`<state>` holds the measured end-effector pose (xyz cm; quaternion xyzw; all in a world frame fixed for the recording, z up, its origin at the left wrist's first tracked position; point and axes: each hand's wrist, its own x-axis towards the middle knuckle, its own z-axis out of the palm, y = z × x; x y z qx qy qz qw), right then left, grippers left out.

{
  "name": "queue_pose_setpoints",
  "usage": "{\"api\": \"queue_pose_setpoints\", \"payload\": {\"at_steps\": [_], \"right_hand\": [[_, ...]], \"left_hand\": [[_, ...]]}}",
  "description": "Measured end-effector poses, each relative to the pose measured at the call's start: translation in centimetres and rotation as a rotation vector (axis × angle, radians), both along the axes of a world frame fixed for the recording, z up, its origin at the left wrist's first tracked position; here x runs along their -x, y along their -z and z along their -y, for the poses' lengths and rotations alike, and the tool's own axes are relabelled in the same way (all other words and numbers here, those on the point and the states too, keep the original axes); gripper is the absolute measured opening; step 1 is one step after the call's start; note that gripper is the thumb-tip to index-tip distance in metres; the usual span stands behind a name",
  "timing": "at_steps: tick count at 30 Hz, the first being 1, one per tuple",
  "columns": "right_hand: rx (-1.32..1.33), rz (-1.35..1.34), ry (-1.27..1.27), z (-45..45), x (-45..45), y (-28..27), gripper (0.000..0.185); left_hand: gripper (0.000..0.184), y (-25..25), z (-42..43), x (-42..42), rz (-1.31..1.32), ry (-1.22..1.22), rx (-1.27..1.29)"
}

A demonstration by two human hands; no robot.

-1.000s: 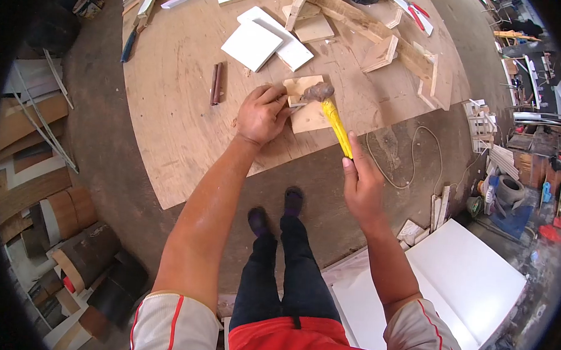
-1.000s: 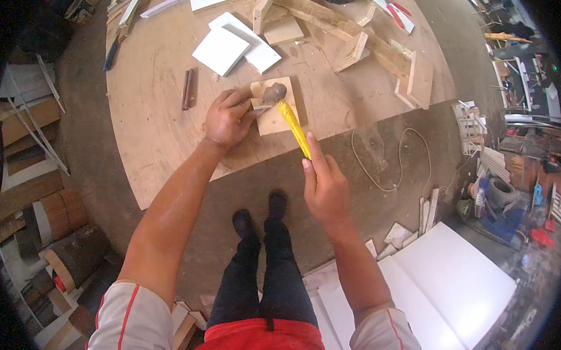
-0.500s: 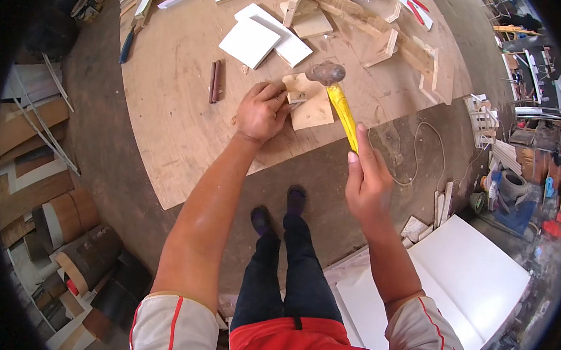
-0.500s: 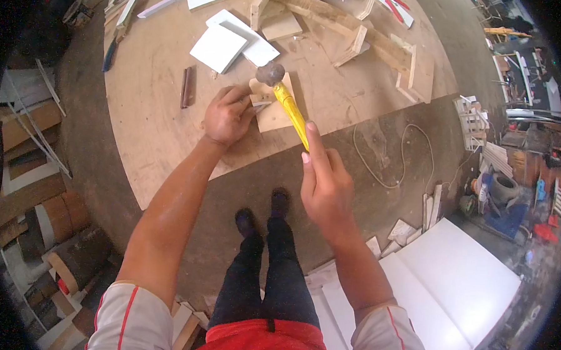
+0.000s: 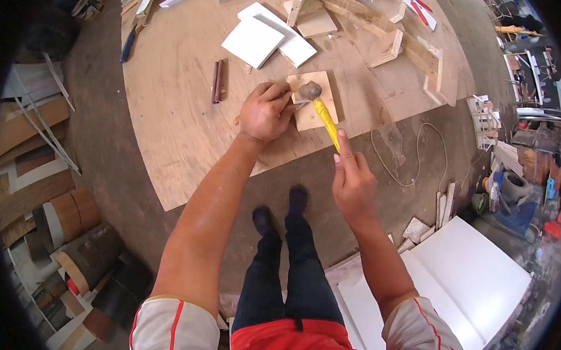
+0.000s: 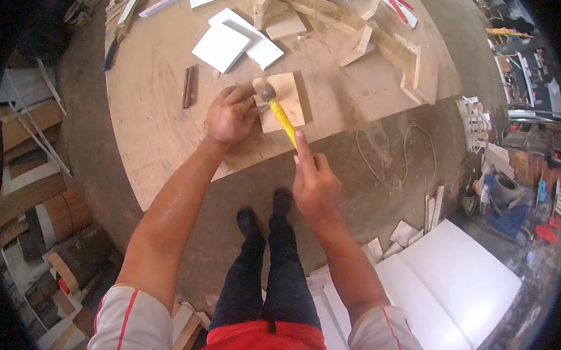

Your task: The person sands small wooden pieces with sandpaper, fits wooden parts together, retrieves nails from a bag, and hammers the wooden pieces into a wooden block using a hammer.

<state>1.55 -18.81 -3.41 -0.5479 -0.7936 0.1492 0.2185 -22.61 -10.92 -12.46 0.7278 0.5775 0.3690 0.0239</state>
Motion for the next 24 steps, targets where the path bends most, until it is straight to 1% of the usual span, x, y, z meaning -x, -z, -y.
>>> {"api": "queue_pose_setpoints", "payload": {"at_steps": [3,5,7,9,12,15,18,19,20,22,24], "right_hand": [[-0.033,-0.086,0.021,-0.3,-0.1,-1.1,0.058],[-0.162,-0.175,-0.002,-0.2,0.0,-1.7,0.058],[-0.149,-0.142,-0.004,0.2,0.2,-0.9,0.057],[-0.015,0.021,0.017,0.3,0.6,0.6,0.057],[-0.016,0.005,0.039,-0.1,0.7,-0.7,0.057],[-0.2,-0.245,0.007,0.2,0.5,-1.8,0.059],[-0.126,-0.102,0.007,1.2,0.3,-0.3,0.058],[-0.033,0.041,0.009,0.9,0.8,0.8,0.057],[-0.031,0.005,0.027,0.5,0.8,1.1,0.058],[0.012,-0.048,0.07,0.7,0.9,-0.8,0.059],[-0.14,-0.214,0.027,0.7,0.3,-1.0,0.069]], "left_hand": [[0.029,-0.1,0.0,0.0,-0.006,0.006,-0.005],[0.029,-0.2,-0.1,-0.1,0.005,0.004,-0.01],[0.029,0.1,0.2,0.1,0.002,0.0,-0.002],[0.029,0.1,0.0,0.0,-0.009,-0.002,-0.003],[0.03,-0.2,0.0,0.1,-0.009,0.018,-0.006],[0.02,-0.2,0.0,-0.1,0.063,0.044,-0.014],[0.02,-0.2,0.0,-0.2,0.04,0.031,-0.029],[0.023,-0.2,0.0,-0.2,0.03,0.029,-0.026],[0.027,-0.4,-0.4,0.0,0.013,0.024,-0.032],[0.03,-0.2,0.3,-0.2,0.001,0.024,-0.001],[0.031,0.1,0.1,0.1,-0.012,0.021,0.022]]}}
